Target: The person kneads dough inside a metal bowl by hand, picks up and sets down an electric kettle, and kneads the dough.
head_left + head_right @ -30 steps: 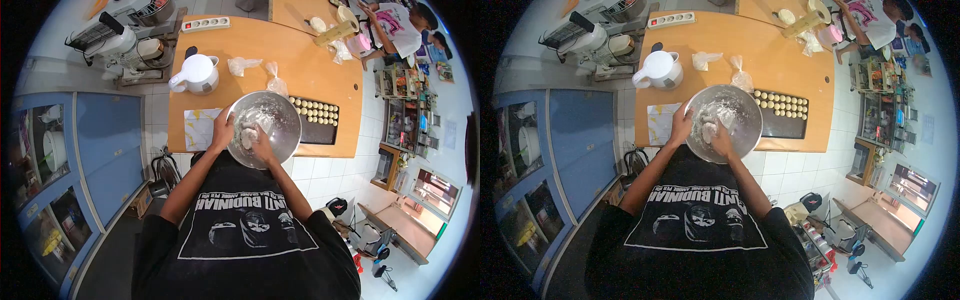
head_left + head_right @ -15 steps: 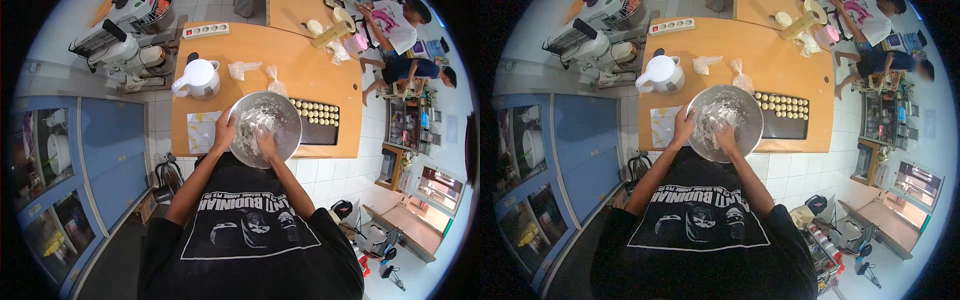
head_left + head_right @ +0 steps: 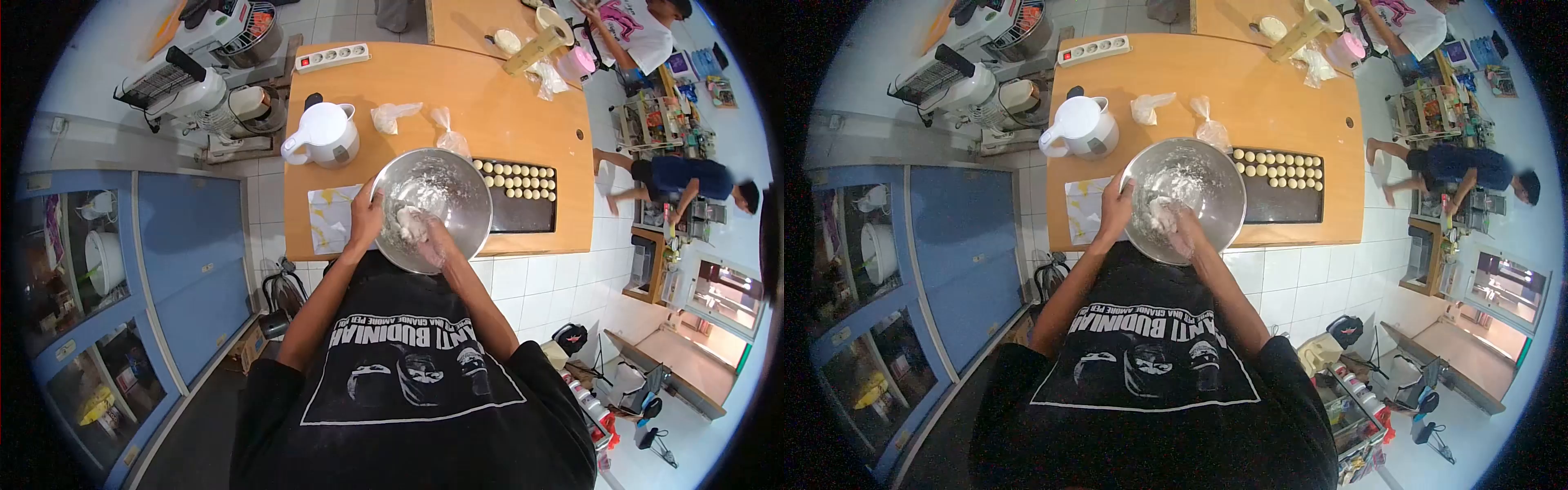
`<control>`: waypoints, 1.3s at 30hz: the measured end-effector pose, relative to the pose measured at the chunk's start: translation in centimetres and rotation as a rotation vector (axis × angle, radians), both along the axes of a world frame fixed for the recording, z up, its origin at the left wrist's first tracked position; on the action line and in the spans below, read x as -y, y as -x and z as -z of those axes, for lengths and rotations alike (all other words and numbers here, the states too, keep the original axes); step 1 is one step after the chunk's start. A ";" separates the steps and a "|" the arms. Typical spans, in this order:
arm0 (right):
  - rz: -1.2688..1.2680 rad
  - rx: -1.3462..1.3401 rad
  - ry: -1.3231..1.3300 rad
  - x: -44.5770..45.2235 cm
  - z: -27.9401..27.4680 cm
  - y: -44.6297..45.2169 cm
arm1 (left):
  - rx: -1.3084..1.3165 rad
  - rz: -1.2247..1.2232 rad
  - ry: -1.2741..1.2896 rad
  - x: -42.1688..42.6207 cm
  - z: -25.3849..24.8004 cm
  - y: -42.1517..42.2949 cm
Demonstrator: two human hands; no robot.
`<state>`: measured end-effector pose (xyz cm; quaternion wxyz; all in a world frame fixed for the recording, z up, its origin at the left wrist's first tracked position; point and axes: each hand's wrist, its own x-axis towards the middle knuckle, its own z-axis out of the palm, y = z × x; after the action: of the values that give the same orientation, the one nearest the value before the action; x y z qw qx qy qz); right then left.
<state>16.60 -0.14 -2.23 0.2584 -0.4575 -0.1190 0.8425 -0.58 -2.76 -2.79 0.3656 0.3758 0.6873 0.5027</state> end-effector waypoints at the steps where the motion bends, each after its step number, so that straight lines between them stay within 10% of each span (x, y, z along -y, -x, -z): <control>1: 0.004 -0.003 -0.001 -0.1 0.3 -0.3 | -0.003 0.004 -0.001 0.0 0.1 0.0; 20: 0.057 0.361 -0.244 -0.2 5.0 -0.8 | 0.051 0.022 0.003 0.0 -0.2 0.3; 28: -0.651 0.682 -1.106 -1.3 -0.7 -2.7 | 0.042 0.020 0.014 -0.2 -0.3 0.3; 39: -0.851 0.743 -1.182 1.5 0.0 0.7 | 0.006 0.019 0.004 -0.1 -0.8 0.5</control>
<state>15.91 -1.64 -2.24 0.0589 -0.4108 -0.7851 0.4599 -1.06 -2.67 -2.01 0.3731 0.3801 0.6838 0.4988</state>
